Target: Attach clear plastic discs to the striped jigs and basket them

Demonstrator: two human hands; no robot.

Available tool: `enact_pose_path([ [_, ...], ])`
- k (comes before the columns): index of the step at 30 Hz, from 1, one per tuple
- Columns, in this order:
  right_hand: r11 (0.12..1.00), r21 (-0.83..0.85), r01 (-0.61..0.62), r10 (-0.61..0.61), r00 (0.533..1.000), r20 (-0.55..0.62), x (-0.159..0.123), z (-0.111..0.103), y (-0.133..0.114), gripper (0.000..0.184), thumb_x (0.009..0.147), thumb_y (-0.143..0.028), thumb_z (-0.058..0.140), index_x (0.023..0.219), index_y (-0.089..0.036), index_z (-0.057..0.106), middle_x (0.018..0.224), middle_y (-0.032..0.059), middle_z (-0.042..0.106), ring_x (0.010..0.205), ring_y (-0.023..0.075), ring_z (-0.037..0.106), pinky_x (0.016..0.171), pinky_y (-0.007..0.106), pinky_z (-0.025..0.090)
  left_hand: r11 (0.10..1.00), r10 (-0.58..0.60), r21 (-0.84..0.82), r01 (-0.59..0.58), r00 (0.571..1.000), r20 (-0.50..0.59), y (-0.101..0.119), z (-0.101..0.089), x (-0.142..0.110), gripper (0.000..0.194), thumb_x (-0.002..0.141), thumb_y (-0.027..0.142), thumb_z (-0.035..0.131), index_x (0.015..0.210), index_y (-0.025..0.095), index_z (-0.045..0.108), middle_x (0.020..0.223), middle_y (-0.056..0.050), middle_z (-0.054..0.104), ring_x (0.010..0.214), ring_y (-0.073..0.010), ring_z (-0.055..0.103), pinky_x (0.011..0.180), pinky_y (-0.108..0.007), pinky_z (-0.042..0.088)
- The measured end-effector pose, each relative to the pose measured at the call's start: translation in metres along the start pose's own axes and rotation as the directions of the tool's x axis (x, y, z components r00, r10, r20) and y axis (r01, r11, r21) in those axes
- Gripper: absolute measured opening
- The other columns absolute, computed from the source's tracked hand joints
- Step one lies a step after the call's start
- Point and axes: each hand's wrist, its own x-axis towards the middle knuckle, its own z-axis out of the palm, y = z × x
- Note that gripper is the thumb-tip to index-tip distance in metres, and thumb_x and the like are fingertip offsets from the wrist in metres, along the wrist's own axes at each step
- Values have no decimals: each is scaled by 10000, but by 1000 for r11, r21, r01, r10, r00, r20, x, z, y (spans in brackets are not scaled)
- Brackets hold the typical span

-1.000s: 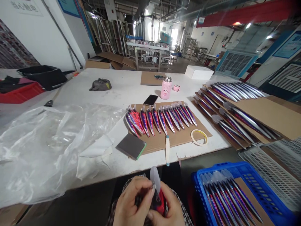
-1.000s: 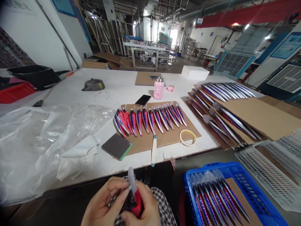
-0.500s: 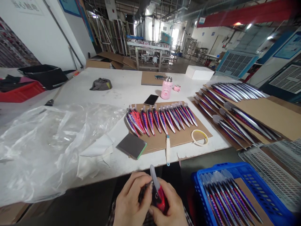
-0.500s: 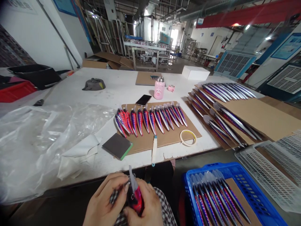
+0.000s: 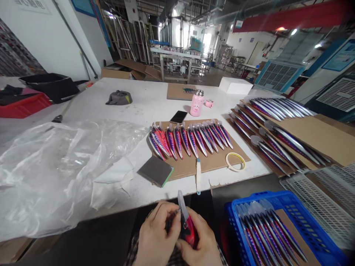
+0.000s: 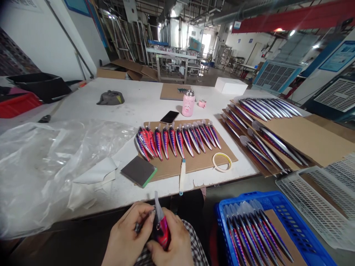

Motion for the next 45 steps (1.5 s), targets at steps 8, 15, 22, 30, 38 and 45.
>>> enact_pose_path([
  [8,998,54,-25,23,999,33,4,0,0,677,610,-83,647,1252,-293,599,1162,7,704,1062,238,660,947,326,506,964,-27,-262,35,999,34,-9,1,-3,259,813,221,621,1047,309,686,1015,-15,639,781,-160,661,731,-270,581],
  [15,997,19,-72,72,997,30,4,1,-2,668,616,-88,671,1250,-289,602,1170,13,704,1067,245,658,945,336,506,923,7,-379,65,983,184,-13,-9,-5,284,821,211,612,1073,325,678,1044,-30,624,770,-164,653,697,-272,584],
  [22,996,-51,-77,77,997,0,3,1,-5,717,545,-32,650,1222,-267,636,1173,24,714,1069,260,657,950,347,510,899,-102,-398,182,972,213,-16,-7,2,101,836,241,608,876,261,698,935,-16,665,873,-186,666,785,-272,541],
  [30,995,-50,-86,86,996,7,0,0,-4,711,563,-47,635,1238,-269,618,1198,17,700,1093,257,641,969,354,491,797,-231,-501,337,937,264,-16,1,1,64,822,277,624,835,220,649,780,11,666,727,-155,642,689,-245,518],
  [38,997,-61,-57,57,998,6,-1,-1,0,710,578,-58,640,1253,-275,598,1175,9,701,1082,248,638,961,345,485,741,-288,-532,408,910,297,-6,2,1,126,818,312,632,899,218,655,811,-3,708,770,-172,656,689,-250,511],
  [45,996,-16,-85,86,996,16,-2,-1,5,712,586,-66,646,1267,-268,589,1194,13,691,1100,244,635,972,331,478,654,-308,-605,454,891,334,-5,2,3,124,805,325,677,862,217,661,748,24,684,696,-137,606,654,-217,492],
])
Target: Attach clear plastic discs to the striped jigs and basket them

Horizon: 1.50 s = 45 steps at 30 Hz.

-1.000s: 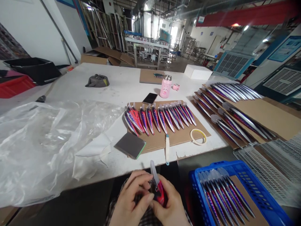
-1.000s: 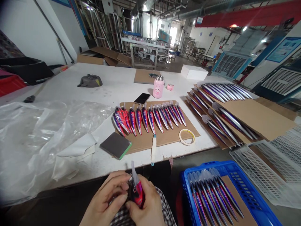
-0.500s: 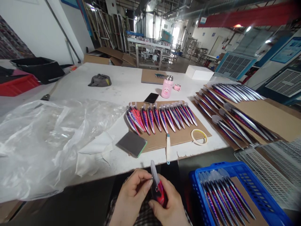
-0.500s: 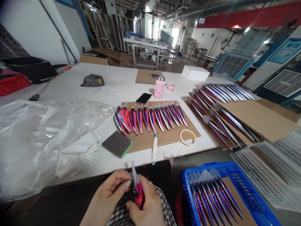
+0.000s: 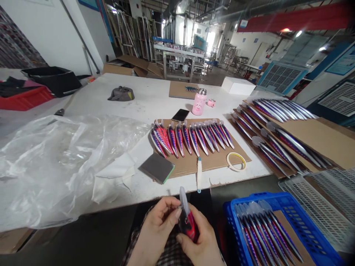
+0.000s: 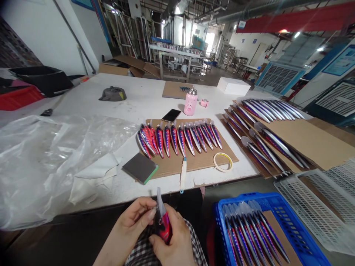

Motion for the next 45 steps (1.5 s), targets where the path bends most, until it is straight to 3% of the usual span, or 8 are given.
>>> enact_pose_path([
  [7,995,68,73,-70,996,-48,0,5,12,662,655,-115,679,1270,-335,567,1190,-21,682,1094,223,636,964,304,481,995,49,87,-55,997,60,-1,1,-8,84,841,271,613,913,248,651,831,21,686,782,-150,651,748,-236,509],
  [12,993,57,103,-98,992,-84,-1,7,17,597,713,-198,713,1271,-350,564,1185,-20,686,1070,226,645,938,304,493,944,225,247,-219,974,5,-9,4,-8,229,732,127,653,903,279,666,866,32,632,756,-146,623,720,-251,516],
  [18,973,229,24,-42,997,72,-1,5,9,682,634,-93,707,1263,-332,600,1220,-27,686,1118,224,629,978,263,460,750,444,549,-369,896,-5,-11,-4,-3,127,856,217,582,931,295,648,870,44,679,781,-131,666,723,-220,527],
  [22,824,553,-123,1,976,216,1,6,-2,591,686,-220,747,1257,-283,606,1132,3,721,1090,225,642,930,261,488,660,526,639,-396,850,-17,-14,-12,-1,155,841,228,602,964,300,661,900,46,729,793,-135,705,732,-211,547],
  [26,661,729,-178,-37,962,269,5,6,-9,611,705,-413,793,1265,-264,599,1188,46,698,1043,233,658,938,305,477,801,402,528,-283,907,-124,-12,-8,-5,167,875,304,562,997,295,675,844,44,743,682,-126,701,656,-204,558],
  [31,589,775,-229,-43,948,314,8,2,-12,716,647,-518,810,1273,-240,602,1151,71,708,1065,294,650,902,366,495,900,271,388,-197,951,-147,-3,1,-13,157,862,324,562,930,288,699,658,71,687,529,-112,624,576,-196,533],
  [42,810,583,-69,-106,959,262,4,0,3,617,750,-454,757,1310,-283,564,1214,40,679,1113,241,623,992,318,455,647,434,639,-416,890,139,2,-12,-9,119,898,238,563,881,290,669,830,49,703,766,-118,685,705,-181,531],
  [45,783,614,-98,-123,943,308,8,-3,-5,621,743,-472,756,1300,-267,573,1195,45,681,1110,244,619,1003,329,448,569,476,662,-487,852,217,6,-13,-8,158,906,207,544,904,301,670,871,47,702,791,-113,684,724,-177,529],
])
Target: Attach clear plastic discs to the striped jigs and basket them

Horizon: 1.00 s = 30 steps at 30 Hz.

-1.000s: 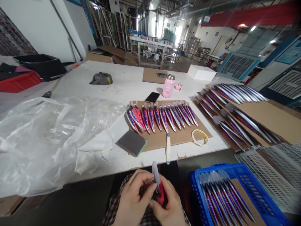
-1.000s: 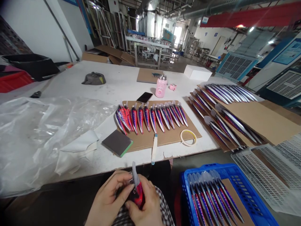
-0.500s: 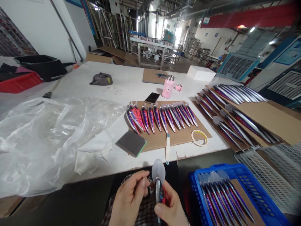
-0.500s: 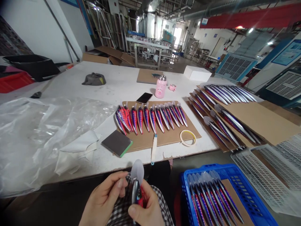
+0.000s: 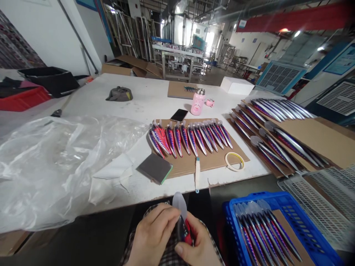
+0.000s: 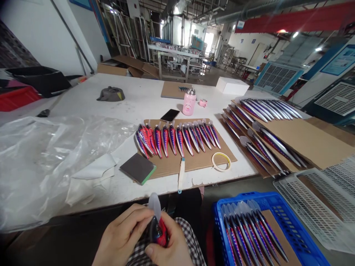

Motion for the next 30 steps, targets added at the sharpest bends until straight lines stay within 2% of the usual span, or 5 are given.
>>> enact_pose_path([
  [5,990,139,-24,23,1000,9,5,7,-12,654,688,-540,773,1255,-257,611,1150,52,698,1080,266,638,1024,385,429,999,12,-47,-12,1000,0,2,0,5,156,888,196,573,916,306,680,863,58,720,780,-107,697,718,-155,534],
  [12,976,206,-72,104,983,-151,4,15,-5,871,437,-787,736,1109,-235,699,929,63,733,998,327,657,947,435,478,961,-148,-241,139,989,-18,1,2,-2,194,872,209,593,962,343,701,890,64,728,758,-121,712,688,-165,573],
  [16,964,253,-83,111,989,-101,2,14,-5,761,481,-704,776,1094,-257,709,945,52,731,994,327,659,911,435,493,945,-146,-307,115,986,-82,3,0,-3,267,881,189,570,1009,375,711,995,51,671,777,-118,706,715,-186,595],
  [21,963,267,-22,52,993,-108,-2,15,-6,678,511,-624,826,1084,-278,711,1007,52,736,1022,315,666,980,430,458,974,-92,-219,58,985,-146,8,1,-2,253,858,168,602,1022,344,680,844,51,665,717,-116,682,654,-178,566],
  [30,961,274,35,-5,994,-111,-10,11,20,678,589,-496,841,1199,-268,651,1168,71,711,1169,327,608,1056,452,405,961,-199,-217,169,972,-127,13,7,-7,38,846,237,618,818,262,625,681,47,612,593,-124,632,562,-196,520],
])
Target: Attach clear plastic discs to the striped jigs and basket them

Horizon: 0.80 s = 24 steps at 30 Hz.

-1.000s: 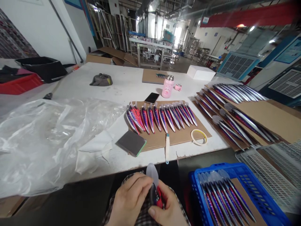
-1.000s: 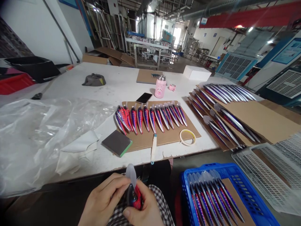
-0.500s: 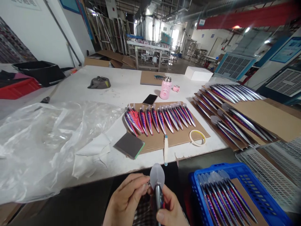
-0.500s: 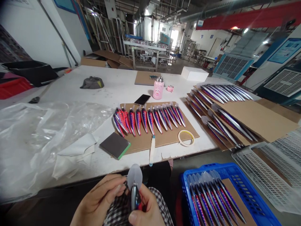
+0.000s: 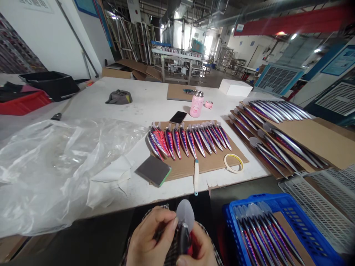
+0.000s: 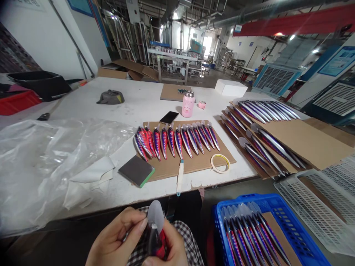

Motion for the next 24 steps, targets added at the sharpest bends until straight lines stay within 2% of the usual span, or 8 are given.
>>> enact_pose_path([
  [3,999,-37,-1,0,1000,-25,-4,-4,9,728,615,-488,830,1272,-273,603,1240,75,682,1183,312,603,1055,437,408,999,-13,-31,13,1000,5,0,1,-3,43,841,229,623,813,261,623,687,46,614,593,-124,632,558,-194,520],
  [5,992,-125,-3,-9,995,-97,-6,-7,13,735,612,-489,833,1272,-258,607,1221,75,692,1145,302,626,1023,409,447,998,-2,-58,3,1000,14,0,2,-4,55,839,207,621,834,261,630,719,42,636,614,-124,650,581,-193,531],
  [8,955,-293,54,-110,978,-177,-6,-10,15,697,613,-504,828,1234,-249,643,1175,63,712,1078,284,657,957,344,502,996,40,-82,-37,999,37,-1,1,-3,133,842,166,612,905,279,646,810,35,677,702,-131,690,657,-196,554],
  [11,895,-422,145,-218,967,-131,-3,-12,13,639,649,-503,800,1223,-266,653,1173,50,713,1053,271,663,930,301,513,994,109,-24,-108,993,46,-2,-2,-1,207,846,142,597,960,301,665,909,22,688,809,-138,701,726,-198,561],
  [13,858,-484,171,-249,963,-101,-1,-12,10,612,669,-475,791,1230,-274,649,1167,42,715,1032,266,668,916,291,518,993,118,22,-119,992,50,-3,-2,0,221,847,140,591,970,303,676,904,19,686,803,-133,697,724,-190,561],
  [17,830,-544,127,-229,965,-125,-1,-9,5,597,667,-412,789,1230,-273,650,1103,36,731,969,263,679,897,298,530,999,42,-7,-42,999,25,-7,1,-1,164,833,178,616,941,276,690,803,20,680,713,-138,691,665,-194,565],
  [21,849,-520,95,-198,969,-146,-3,-8,7,605,640,-411,796,1211,-261,664,1116,34,731,990,269,678,895,296,530,989,-108,-108,102,993,-46,-9,6,-4,57,821,234,623,837,240,678,764,9,689,695,-161,693,639,-214,565],
  [24,870,-486,87,-190,968,-167,-3,-7,9,608,635,-425,798,1204,-252,669,1132,37,731,1000,265,679,877,281,532,981,-145,-137,136,988,-59,-8,8,-5,38,811,244,634,815,245,672,760,20,693,697,-154,691,646,-207,558],
])
